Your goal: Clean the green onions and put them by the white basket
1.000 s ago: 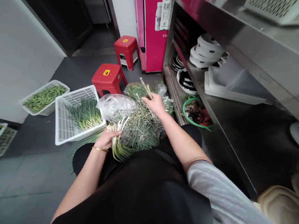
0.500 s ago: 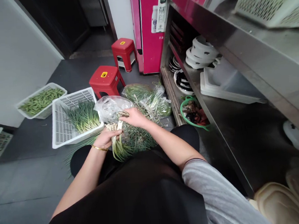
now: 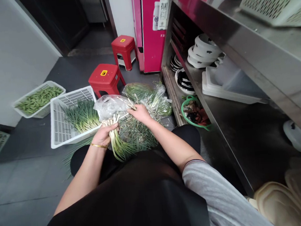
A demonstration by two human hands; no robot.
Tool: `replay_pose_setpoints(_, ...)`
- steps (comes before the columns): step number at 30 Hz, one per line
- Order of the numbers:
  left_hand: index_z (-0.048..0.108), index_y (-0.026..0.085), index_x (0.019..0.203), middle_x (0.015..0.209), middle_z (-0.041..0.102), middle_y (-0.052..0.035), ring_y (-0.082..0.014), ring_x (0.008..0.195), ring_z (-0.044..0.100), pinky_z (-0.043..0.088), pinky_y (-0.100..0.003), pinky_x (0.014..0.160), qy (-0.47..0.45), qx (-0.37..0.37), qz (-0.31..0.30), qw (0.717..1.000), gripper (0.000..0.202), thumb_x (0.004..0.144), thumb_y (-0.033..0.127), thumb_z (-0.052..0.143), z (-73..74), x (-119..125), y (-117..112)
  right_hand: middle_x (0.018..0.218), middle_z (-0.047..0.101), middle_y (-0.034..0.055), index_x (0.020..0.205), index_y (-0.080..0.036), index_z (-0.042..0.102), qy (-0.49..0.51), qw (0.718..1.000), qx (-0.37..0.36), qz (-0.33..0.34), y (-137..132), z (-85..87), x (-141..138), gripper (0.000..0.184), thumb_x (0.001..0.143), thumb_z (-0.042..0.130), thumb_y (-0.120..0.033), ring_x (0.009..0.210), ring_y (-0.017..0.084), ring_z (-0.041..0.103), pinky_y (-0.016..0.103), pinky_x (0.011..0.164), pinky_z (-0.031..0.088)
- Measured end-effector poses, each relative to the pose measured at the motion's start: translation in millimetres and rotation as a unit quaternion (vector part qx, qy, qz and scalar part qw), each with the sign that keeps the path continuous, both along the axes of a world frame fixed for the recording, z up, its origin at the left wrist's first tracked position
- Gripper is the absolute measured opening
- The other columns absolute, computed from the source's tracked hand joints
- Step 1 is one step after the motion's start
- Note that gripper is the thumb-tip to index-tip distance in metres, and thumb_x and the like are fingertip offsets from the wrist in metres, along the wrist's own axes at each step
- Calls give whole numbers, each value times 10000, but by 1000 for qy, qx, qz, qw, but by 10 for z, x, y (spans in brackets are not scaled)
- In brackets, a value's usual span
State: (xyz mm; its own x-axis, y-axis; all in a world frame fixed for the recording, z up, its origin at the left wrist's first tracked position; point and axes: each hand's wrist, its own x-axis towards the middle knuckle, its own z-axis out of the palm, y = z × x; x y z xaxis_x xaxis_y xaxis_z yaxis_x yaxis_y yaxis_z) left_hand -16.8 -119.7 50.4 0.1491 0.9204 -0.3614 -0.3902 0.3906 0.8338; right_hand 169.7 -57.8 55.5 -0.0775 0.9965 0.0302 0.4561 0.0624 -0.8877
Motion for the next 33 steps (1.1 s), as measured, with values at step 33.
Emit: replay_pose_setpoints(33, 531, 136, 664, 459, 475, 58, -55, 370, 415, 337, -193, 375, 19, 55, 68, 996, 357, 525, 235, 845, 139, 35, -20, 483, 409, -72, 761, -170, 521, 224, 937, -204, 173, -418, -60, -185, 128, 840, 525, -271, 373, 48, 312, 178, 363, 210)
